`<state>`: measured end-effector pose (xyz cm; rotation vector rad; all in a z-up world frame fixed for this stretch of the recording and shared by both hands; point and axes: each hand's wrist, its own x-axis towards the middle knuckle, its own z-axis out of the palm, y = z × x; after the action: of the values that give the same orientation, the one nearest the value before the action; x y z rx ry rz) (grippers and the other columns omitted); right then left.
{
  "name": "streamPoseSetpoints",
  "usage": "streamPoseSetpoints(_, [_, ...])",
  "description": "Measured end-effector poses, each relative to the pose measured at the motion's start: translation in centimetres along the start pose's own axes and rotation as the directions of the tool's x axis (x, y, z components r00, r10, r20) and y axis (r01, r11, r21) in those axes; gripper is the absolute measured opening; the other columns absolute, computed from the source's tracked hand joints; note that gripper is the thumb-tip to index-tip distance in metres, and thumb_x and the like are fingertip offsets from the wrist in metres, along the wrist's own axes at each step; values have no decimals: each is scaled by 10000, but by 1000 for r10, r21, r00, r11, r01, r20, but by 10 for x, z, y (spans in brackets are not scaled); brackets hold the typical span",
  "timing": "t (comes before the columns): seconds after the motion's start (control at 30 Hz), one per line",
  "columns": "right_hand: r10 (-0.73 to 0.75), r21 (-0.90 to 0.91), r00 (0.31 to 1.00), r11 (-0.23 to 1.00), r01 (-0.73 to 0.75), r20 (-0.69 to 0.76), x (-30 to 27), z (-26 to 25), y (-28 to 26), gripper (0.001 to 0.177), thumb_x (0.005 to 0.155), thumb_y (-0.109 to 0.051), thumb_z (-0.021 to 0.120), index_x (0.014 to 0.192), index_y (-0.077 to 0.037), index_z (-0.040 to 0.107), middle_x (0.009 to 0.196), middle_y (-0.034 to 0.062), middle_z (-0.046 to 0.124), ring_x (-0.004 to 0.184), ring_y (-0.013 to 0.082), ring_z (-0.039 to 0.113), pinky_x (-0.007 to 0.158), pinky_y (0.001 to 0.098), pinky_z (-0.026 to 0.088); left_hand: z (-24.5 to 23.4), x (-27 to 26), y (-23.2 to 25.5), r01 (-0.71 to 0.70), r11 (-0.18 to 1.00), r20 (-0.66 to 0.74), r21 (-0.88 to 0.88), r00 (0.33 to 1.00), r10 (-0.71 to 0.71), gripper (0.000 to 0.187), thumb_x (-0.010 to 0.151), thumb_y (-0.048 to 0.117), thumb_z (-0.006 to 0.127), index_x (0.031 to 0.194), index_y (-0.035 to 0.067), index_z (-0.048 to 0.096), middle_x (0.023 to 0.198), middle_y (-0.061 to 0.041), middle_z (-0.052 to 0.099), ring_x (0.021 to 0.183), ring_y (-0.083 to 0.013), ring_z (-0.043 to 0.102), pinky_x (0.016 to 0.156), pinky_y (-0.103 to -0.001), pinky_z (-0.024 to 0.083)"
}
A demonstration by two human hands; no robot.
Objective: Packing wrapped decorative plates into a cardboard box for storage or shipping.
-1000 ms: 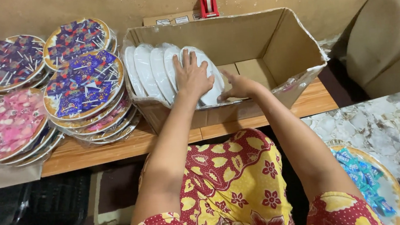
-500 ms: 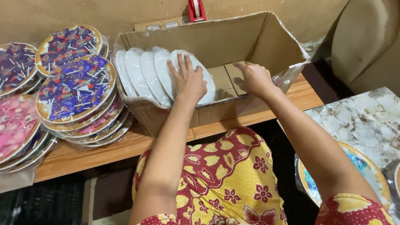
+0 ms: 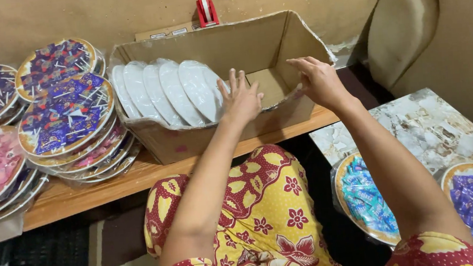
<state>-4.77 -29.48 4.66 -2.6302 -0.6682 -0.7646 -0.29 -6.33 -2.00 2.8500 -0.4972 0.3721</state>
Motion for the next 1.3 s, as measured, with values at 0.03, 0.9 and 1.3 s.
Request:
streamPoseSetpoints(0.03, [8, -3, 1000, 1000, -8, -1, -3, -4, -1, 487, 915, 5, 599, 1373, -156, 642, 1165, 153, 672, 999, 445, 691, 798, 569, 575, 6, -1, 6, -8, 1000, 3, -1, 1000, 8, 432, 1012, 405, 533, 1392, 220, 620, 1597, -232, 356, 1551, -434, 115, 1164, -754, 51])
streamPoseSetpoints(0.9, [521, -85, 808, 824, -560, -275, -294, -187, 109, 454, 985, 82, 632, 1437, 55, 602, 1321, 242, 643, 1065, 355, 654, 847, 426, 536, 40, -56, 311, -604, 769, -362, -210, 779, 512, 558, 910, 324, 646, 1434, 187, 511, 1483, -167, 521, 1455, -397, 404, 1178, -613, 303])
streamPoseSetpoints(1.3, [725, -204, 636, 603, -772, -265, -441, -194, 142, 451, 939, -2, 623, 1388, 25, 651, 1298, 257, 663, 1153, 438, 617, 960, 495, 477, 107, -123, 396, -751, 597, -17, -283, 626, 779, 646, 852, 265, 642, 1474, 221, 472, 1522, -184, 475, 1475, -425, 337, 1154, -706, 219])
